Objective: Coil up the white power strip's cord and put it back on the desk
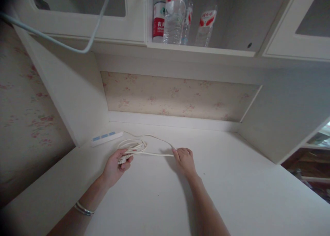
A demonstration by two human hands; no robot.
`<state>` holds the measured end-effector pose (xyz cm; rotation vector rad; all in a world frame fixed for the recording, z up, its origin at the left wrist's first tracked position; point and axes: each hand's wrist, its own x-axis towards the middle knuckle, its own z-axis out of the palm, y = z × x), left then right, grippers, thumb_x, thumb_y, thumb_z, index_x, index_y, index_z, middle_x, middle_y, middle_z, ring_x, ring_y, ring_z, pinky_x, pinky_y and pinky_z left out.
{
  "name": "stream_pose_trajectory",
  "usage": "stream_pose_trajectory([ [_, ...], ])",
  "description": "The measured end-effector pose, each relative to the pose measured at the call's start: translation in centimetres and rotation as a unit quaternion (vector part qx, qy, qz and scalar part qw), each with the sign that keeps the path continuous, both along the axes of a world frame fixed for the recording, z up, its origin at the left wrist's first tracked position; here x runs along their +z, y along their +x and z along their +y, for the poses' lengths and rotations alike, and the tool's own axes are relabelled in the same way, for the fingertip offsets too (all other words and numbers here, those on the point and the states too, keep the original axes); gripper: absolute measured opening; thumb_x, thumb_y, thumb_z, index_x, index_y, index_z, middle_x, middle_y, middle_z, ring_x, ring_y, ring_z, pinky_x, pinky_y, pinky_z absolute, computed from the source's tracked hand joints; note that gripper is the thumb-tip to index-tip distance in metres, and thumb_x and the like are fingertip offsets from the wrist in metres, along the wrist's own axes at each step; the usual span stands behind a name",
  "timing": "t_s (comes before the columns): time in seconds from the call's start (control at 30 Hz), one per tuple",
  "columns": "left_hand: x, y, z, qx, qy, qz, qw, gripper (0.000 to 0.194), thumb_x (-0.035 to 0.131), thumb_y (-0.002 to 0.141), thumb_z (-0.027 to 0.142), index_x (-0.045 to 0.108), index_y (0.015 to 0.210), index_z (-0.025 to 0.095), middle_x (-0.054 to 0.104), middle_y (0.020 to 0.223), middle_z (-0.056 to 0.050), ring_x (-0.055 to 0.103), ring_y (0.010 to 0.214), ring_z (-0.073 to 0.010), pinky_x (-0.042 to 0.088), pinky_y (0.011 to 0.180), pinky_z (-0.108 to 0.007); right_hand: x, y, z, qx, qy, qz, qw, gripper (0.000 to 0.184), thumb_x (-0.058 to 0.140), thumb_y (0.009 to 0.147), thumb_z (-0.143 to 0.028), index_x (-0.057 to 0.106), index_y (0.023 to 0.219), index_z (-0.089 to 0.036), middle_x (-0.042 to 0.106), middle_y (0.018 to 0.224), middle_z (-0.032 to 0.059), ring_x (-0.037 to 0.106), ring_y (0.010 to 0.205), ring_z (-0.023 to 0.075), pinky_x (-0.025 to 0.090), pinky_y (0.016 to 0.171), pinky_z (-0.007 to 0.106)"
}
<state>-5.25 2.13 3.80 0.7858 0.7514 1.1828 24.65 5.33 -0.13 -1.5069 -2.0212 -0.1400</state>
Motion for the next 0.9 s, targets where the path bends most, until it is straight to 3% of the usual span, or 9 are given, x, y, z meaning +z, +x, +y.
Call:
stream_pose_trajectory([
  [0.1, 0.2, -0.3, -0.1, 0.000, 0.000, 0.008, 1.000, 0.029, 0.052, 0.079, 0.038, 0.062, 0.087, 0.012, 0.056, 0.063, -0.002, 0.032, 0.041, -0.0027, 0.016, 0.039, -0.019, -0.6, -0.2, 0.0, 0.003, -0.029, 0.020, 0.999, 0.049, 0.023, 0.097, -0.042, 0.055, 0.068, -0.019, 0.062, 0.073, 0.0041, 0.056, 0.079, 0.0174, 0.035, 0.076, 0.032],
  [0.23, 0.1, 0.1, -0.9, -0.044, 0.016, 0.059, 0.997, 0.033, 0.056, 0.080, 0.043, 0.063, 0.088, 0.012, 0.057, 0.068, -0.002, 0.035, 0.045, -0.0033, 0.017, 0.042, -0.020, -1.3, -0.6, -0.2, 0.033, -0.060, 0.049, 0.996, 0.048, 0.023, 0.097, -0.044, 0.053, 0.068, -0.020, 0.059, 0.070, 0.0043, 0.053, 0.070, 0.0167, 0.038, 0.068, 0.029],
  [0.33, -0.1, 0.8, -1.4, -0.075, 0.030, 0.081, 0.993, 0.032, 0.063, 0.077, 0.040, 0.063, 0.094, 0.013, 0.056, 0.074, -0.003, 0.038, 0.051, -0.0041, 0.020, 0.045, -0.020, -1.1, -0.9, -0.5, 0.039, -0.075, 0.082, 0.993, 0.049, 0.023, 0.096, -0.045, 0.053, 0.068, -0.020, 0.058, 0.070, 0.0040, 0.053, 0.072, 0.0172, 0.040, 0.070, 0.030],
  [0.43, -0.1, 1.3, -1.6, -0.093, 0.038, 0.091, 0.991, 0.026, 0.065, 0.076, 0.035, 0.063, 0.091, 0.013, 0.054, 0.075, -0.002, 0.038, 0.054, -0.0046, 0.021, 0.048, -0.021, -0.2, -1.5, -1.2, 0.103, -0.075, 0.083, 0.988, 0.047, 0.024, 0.096, -0.044, 0.060, 0.078, -0.019, 0.062, 0.081, 0.0051, 0.055, 0.083, 0.0180, 0.040, 0.079, 0.033],
  [0.53, 0.1, 1.5, -1.7, -0.092, 0.050, 0.074, 0.992, 0.021, 0.064, 0.076, 0.028, 0.062, 0.092, 0.015, 0.050, 0.072, 0.000, 0.037, 0.055, -0.0056, 0.021, 0.049, -0.022, 0.6, -2.2, -2.3, 0.193, -0.069, 0.053, 0.977, 0.034, 0.042, 0.091, -0.049, 0.061, 0.099, -0.022, 0.062, 0.104, 0.0066, 0.052, 0.101, 0.0201, 0.038, 0.089, 0.035],
  [0.6, 0.3, 1.4, -1.6, -0.087, 0.061, 0.074, 0.992, 0.021, 0.064, 0.073, 0.021, 0.062, 0.093, 0.016, 0.046, 0.068, 0.002, 0.034, 0.054, -0.0060, 0.020, 0.048, -0.023, 0.8, -2.6, -2.8, 0.213, -0.076, 0.038, 0.973, 0.033, 0.050, 0.086, -0.051, 0.061, 0.100, -0.023, 0.062, 0.105, 0.0069, 0.053, 0.101, 0.0206, 0.039, 0.088, 0.034],
  [0.73, 0.3, 1.2, -1.5, -0.080, 0.059, 0.100, 0.990, 0.020, 0.063, 0.069, 0.018, 0.062, 0.088, 0.016, 0.049, 0.071, 0.002, 0.035, 0.055, -0.0062, 0.020, 0.049, -0.022, 0.6, -3.1, -3.0, 0.172, -0.089, 0.044, 0.980, 0.032, 0.047, 0.087, -0.051, 0.060, 0.083, -0.021, 0.063, 0.081, 0.0046, 0.055, 0.080, 0.0183, 0.042, 0.071, 0.029],
  [0.9, -0.2, 1.3, -1.5, -0.119, 0.029, 0.246, 0.961, 0.026, 0.058, 0.076, 0.041, 0.063, 0.081, 0.016, 0.055, 0.072, 0.000, 0.041, 0.054, -0.0074, 0.021, 0.048, -0.022, 1.1, -3.6, -3.2, 0.099, -0.080, 0.175, 0.976, 0.037, 0.036, 0.092, -0.048, 0.054, 0.074, -0.021, 0.055, 0.066, 0.0003, 0.051, 0.065, 0.0152, 0.039, 0.060, 0.026],
])
